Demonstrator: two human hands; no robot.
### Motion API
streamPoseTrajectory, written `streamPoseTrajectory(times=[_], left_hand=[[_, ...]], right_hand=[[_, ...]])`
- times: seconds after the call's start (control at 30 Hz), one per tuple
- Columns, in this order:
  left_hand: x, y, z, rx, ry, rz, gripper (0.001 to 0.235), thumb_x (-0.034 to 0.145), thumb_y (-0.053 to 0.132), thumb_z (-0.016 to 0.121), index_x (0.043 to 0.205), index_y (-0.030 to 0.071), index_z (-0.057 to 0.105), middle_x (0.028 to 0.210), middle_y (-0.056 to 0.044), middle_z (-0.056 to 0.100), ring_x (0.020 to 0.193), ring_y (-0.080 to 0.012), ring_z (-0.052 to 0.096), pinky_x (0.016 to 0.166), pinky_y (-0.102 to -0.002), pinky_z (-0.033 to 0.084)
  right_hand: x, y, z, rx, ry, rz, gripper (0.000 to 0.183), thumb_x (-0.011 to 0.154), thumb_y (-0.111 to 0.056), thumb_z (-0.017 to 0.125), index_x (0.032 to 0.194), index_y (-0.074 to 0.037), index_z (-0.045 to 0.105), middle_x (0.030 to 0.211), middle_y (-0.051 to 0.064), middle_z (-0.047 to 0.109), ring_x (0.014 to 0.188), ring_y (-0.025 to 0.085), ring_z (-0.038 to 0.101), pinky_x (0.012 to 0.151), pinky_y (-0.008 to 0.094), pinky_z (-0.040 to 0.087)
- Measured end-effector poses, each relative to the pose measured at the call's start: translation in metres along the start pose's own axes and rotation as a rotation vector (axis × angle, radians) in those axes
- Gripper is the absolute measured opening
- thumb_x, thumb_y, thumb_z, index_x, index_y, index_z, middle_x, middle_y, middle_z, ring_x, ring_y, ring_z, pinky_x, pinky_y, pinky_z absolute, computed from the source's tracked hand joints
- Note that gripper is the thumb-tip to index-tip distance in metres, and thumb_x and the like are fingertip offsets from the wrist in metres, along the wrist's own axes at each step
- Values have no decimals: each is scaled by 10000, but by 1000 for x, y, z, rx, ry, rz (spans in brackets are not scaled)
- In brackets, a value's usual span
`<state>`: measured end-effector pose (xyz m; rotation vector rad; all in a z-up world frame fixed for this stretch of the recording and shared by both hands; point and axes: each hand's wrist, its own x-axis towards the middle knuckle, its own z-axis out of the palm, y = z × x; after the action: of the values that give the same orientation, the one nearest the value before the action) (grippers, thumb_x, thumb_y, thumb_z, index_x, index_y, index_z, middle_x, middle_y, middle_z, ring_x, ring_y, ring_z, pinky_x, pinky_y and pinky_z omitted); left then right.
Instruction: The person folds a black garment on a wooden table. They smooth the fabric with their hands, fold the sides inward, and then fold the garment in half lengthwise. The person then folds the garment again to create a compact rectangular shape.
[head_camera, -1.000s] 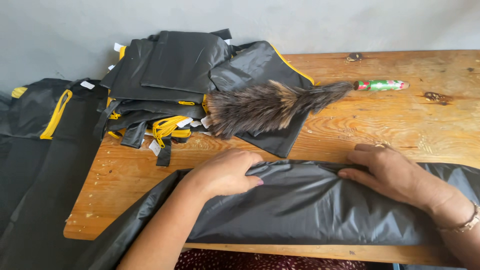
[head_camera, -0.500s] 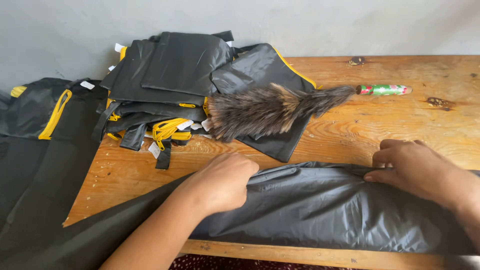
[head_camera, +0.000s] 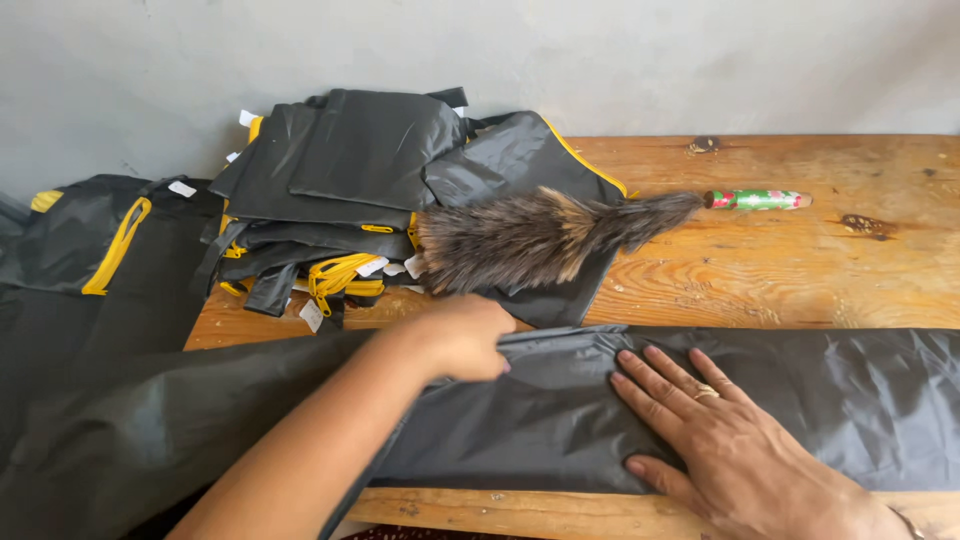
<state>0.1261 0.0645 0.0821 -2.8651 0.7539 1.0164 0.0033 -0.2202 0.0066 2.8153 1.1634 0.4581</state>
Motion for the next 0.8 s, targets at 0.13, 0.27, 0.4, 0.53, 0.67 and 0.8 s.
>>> streamPoseTrajectory(times=[0.13,0.27,0.4,0.53,0.67,0.8], left_hand=[[-9,32,21,181,137,-41,396,873,24,520,1229,84,686,1191,-211,660,1144,-399,583,1089,-683,334],[-20,25,23,192,147,27,361,809,2,618,1165,63,625,1145,-175,659,1068,-400,632,955,-545,441],[-31,17,15,89,45,3,249,842,-72,534,1021,76,627,1105,-152,628,1018,-372,637,858,-485,531],[-23,16,27,159,143,97,174,828,-73,574,876,71,659,946,-164,704,898,-402,670,781,-522,545],[-17,15,34,211,185,130,182,807,-72,606,791,105,646,817,-108,695,777,-351,681,680,-495,557],[-7,21,58,204,228,39,340,847,-118,539,1133,40,636,1071,-183,684,1009,-387,683,898,-519,522]], right_hand=[[-15,8,2,-77,2,-7,884,900,-702,520,1611,-216,322,1699,1,301,1573,200,246,1256,425,156],[-33,18,4,-276,22,-14,984,753,-768,484,1600,-304,294,1719,-108,261,1618,138,184,1300,420,100],[-50,25,13,58,-50,47,915,635,-446,650,1505,-222,475,1659,-34,388,1576,220,241,1226,543,114],[-50,17,23,35,-59,110,804,639,-409,686,1416,-245,556,1586,-41,467,1549,241,296,1214,624,156],[-26,-18,18,-140,114,201,789,824,-647,524,1460,-183,470,1594,86,434,1543,314,340,1244,616,250],[-18,-45,37,-157,148,100,983,903,-826,331,1618,-157,256,1711,147,226,1591,285,214,1263,502,188]])
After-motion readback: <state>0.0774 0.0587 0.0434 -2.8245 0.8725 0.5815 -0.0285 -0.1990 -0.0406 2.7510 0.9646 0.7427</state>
